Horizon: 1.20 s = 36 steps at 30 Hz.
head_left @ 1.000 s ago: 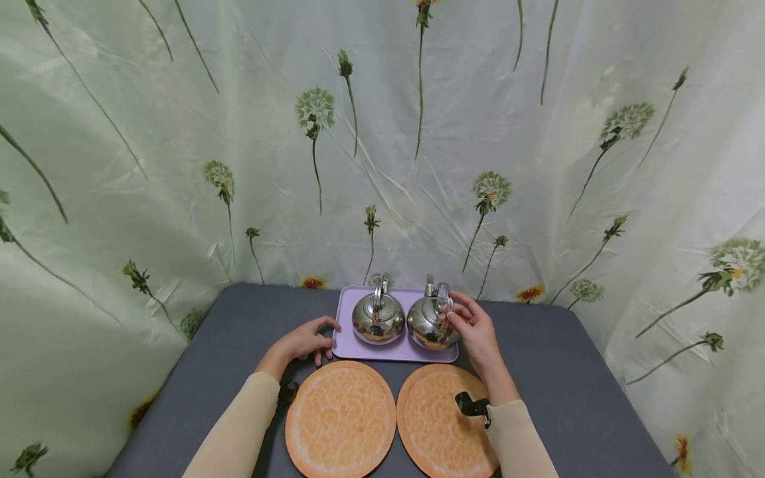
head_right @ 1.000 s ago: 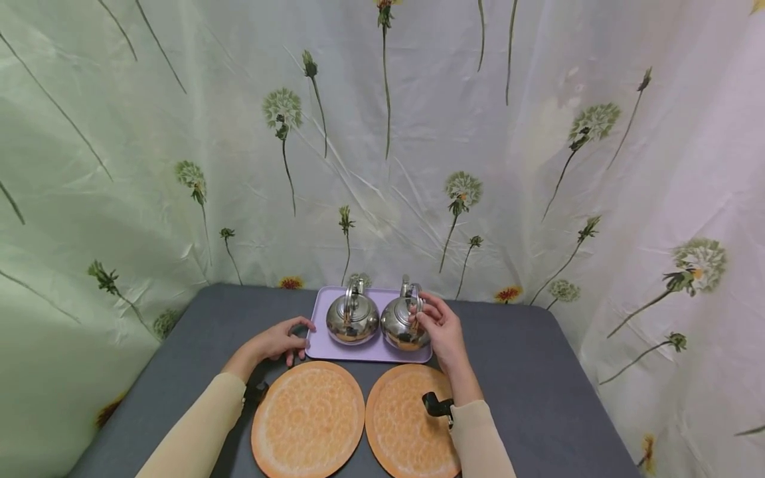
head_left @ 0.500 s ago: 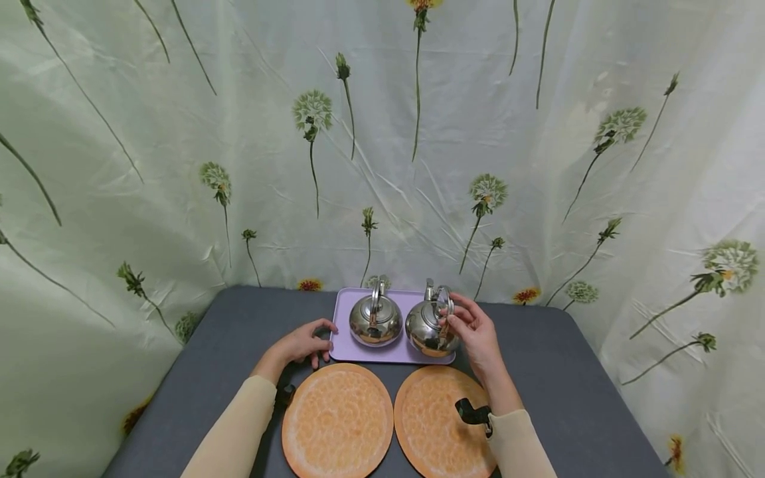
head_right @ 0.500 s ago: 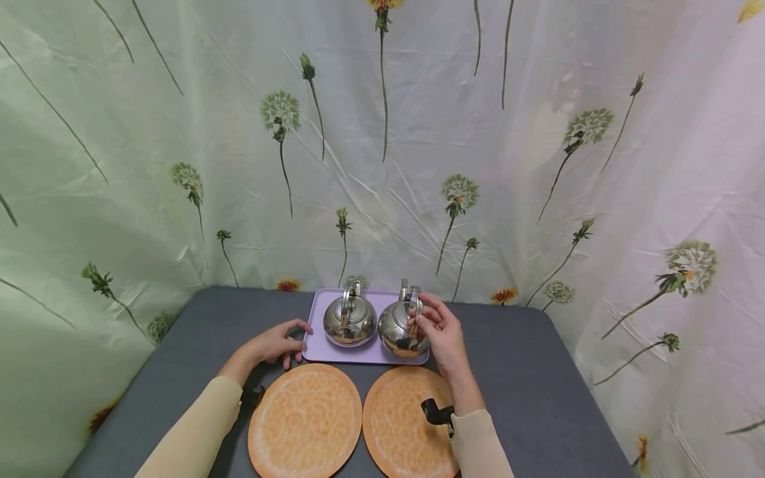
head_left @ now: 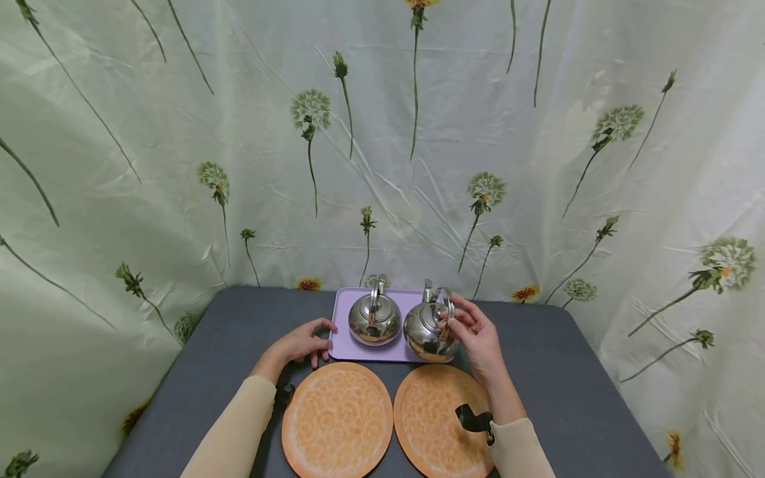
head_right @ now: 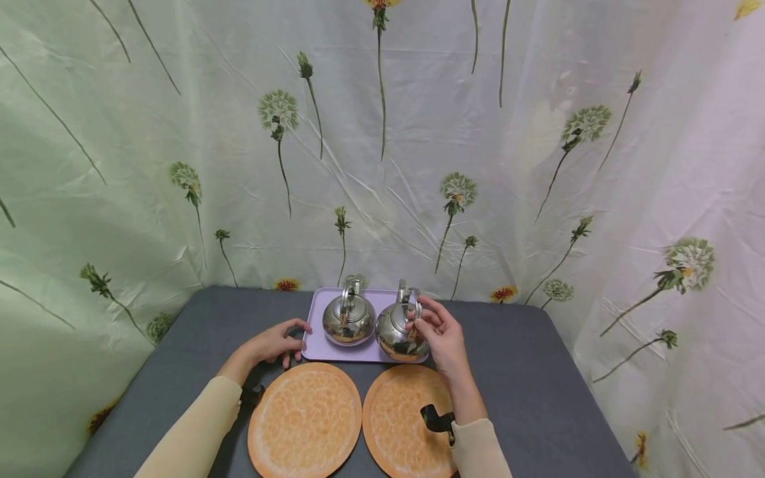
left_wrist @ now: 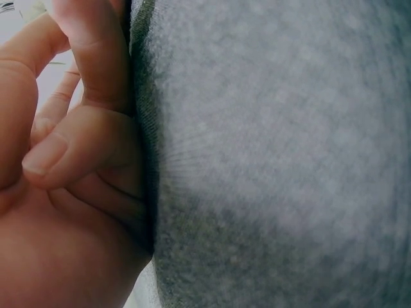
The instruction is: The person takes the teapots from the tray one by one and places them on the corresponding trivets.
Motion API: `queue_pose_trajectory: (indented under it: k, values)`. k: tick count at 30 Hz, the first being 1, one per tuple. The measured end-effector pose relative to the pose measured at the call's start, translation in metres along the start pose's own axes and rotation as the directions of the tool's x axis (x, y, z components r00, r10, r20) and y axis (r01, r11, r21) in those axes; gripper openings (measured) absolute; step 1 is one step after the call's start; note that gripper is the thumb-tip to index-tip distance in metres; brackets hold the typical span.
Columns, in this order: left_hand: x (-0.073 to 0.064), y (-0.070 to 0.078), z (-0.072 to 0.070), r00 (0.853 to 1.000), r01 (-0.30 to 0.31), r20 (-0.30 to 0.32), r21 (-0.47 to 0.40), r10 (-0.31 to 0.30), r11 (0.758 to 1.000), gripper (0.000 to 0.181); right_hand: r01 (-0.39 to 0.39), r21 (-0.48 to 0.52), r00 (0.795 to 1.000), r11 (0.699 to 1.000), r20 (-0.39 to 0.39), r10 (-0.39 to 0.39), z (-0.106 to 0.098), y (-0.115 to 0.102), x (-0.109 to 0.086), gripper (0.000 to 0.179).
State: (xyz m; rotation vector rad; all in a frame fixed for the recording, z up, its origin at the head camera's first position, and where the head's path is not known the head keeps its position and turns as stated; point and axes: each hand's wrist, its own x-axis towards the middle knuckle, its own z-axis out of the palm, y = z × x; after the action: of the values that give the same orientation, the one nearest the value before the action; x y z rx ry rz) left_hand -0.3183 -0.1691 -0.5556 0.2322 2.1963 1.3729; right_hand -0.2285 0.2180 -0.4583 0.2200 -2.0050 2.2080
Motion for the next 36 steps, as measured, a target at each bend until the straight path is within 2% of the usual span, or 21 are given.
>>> queue_pose_trajectory:
  k: [13,21,28,36]
  values:
    - [0.001,-0.001,-0.001,1.0,-0.003,-0.008,0.001,0.003,1.0,0.039,-0.022,-0.028,1.0,0.999,-0.021,0.021,0.007,-0.008,-0.016,0.049]
    - [0.0,0.001,0.0,1.0,0.014,-0.022,0.02,-0.014,1.0,0.038,-0.008,-0.017,1.0,1.0,0.006,0.008,0.01,-0.012,-0.027,0.051]
    - [-0.001,0.002,-0.001,1.0,0.004,-0.015,0.021,-0.004,1.0,0.038,0.01,-0.015,1.0,1.0,0.003,-0.01,0.012,-0.014,-0.038,0.05]
    - [-0.001,0.001,0.0,1.0,0.0,-0.009,0.009,0.0,1.0,0.039,-0.006,-0.038,1.0,0.999,0.017,0.006,0.017,-0.019,-0.046,0.048]
